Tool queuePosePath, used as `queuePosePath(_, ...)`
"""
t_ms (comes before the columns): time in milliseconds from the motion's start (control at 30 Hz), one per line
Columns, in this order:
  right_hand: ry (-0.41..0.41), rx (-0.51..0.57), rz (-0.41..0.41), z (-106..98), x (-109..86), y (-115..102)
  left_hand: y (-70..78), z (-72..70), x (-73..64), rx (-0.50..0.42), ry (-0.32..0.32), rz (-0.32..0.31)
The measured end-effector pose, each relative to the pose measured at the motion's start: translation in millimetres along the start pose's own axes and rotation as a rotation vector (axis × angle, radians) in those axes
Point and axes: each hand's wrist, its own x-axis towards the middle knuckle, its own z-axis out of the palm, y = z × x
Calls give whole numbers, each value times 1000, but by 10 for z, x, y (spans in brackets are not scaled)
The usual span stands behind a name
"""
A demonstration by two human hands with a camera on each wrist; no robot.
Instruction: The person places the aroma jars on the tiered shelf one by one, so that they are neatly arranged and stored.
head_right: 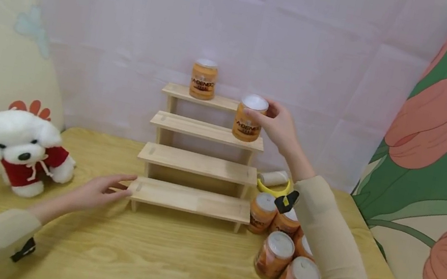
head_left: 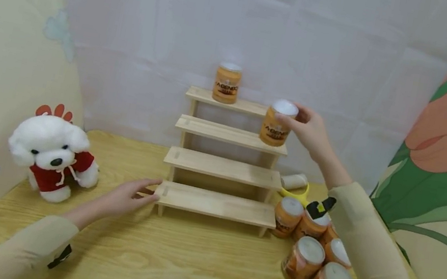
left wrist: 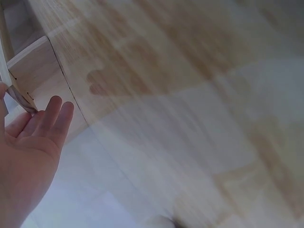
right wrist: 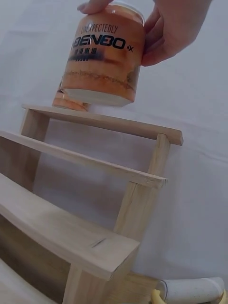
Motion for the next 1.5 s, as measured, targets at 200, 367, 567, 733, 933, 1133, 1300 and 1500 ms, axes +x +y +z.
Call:
queuePosePath(200, 32, -1, -9, 49, 174, -22, -16, 4, -7, 3, -3, 19)
queuePosePath(367, 60, 28, 3, 107, 300, 4, 4, 16, -36, -7, -13, -7)
queuePosePath(567, 88, 77, -2, 170, 420, 29, 18, 19, -35, 4, -7, -5)
queuePosePath(733, 114, 83, -11, 193, 515, 60, 33, 25, -24, 9, -3, 19)
queuePosePath(933, 155, 120, 10, 220, 615, 149, 41, 87, -23, 9, 2, 37)
queuePosePath(1133, 187, 164, 83, 264, 653, 150, 43, 91, -48, -4, -7, 1)
queuePosePath(1300, 207, 150, 86, 312, 676, 113, 39, 58, -58, 5, 3, 6)
queuePosePath(1500, 253, 166, 89, 357, 729, 153, 28, 53, -55, 7, -2, 17)
